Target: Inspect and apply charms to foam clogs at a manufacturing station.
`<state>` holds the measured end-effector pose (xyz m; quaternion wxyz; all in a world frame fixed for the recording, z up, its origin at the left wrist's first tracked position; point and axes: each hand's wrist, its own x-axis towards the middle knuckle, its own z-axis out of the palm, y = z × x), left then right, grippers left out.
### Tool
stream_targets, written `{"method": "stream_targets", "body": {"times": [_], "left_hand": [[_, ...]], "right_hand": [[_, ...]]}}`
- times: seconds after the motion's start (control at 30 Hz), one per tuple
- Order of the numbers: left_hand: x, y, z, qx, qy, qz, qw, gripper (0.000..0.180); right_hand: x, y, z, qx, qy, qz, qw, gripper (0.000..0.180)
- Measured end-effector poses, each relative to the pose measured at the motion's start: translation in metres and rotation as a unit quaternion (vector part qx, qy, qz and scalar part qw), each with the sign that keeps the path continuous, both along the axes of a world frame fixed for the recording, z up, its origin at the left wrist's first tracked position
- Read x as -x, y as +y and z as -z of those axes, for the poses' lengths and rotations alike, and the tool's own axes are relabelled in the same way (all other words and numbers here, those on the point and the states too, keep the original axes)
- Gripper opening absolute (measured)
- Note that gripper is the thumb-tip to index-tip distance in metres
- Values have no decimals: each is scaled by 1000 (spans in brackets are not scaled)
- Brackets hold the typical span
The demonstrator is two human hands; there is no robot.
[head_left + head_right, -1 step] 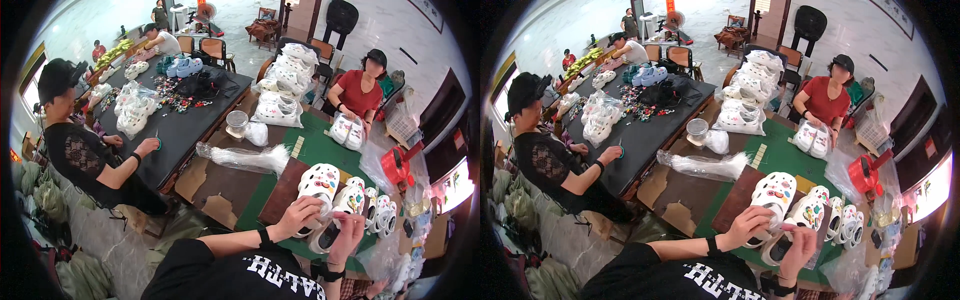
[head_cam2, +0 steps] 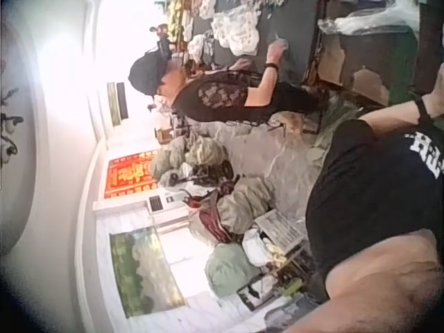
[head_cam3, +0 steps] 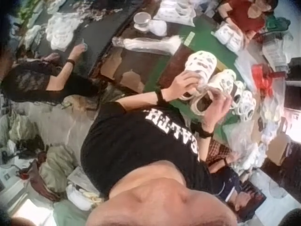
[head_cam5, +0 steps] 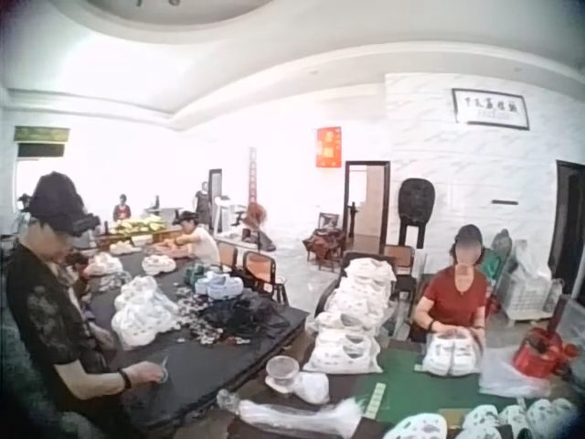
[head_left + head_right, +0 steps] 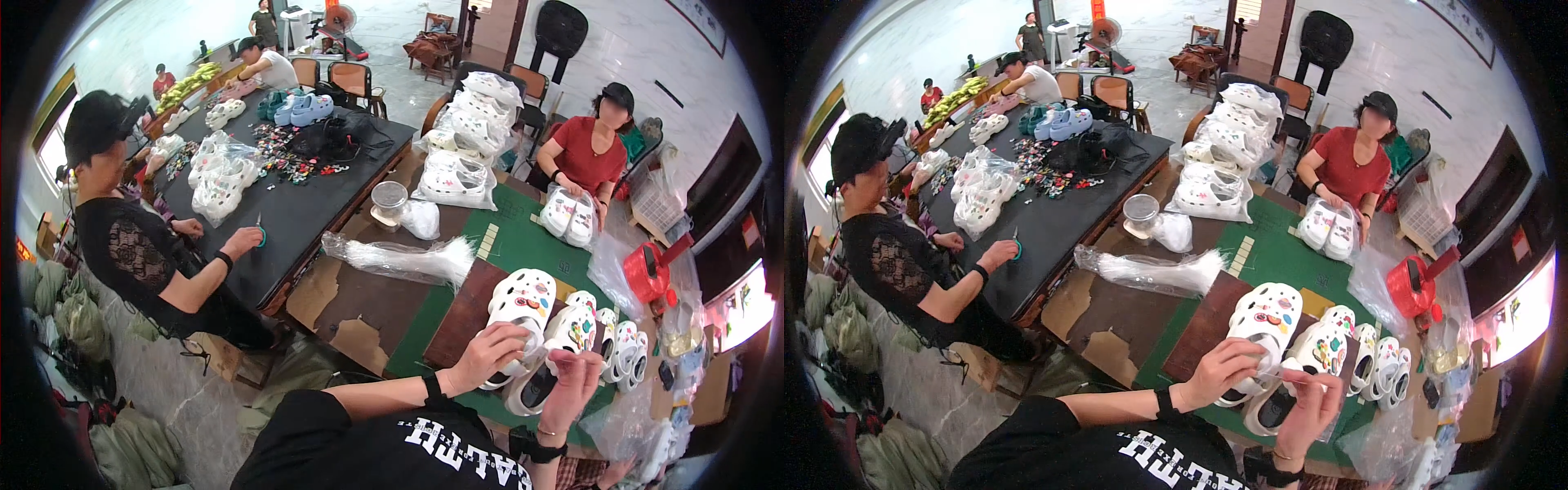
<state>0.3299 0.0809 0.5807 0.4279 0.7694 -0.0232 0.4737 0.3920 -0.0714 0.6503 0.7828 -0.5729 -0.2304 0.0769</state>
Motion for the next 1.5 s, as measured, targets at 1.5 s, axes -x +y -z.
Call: {"method": "stream_targets", "body": {"times": [1.5], "left_hand": [[15,6,-34,-154,28,-32,987,32]], "right_hand": [[10,-36,-14,458,-387,153,785,46]]}}
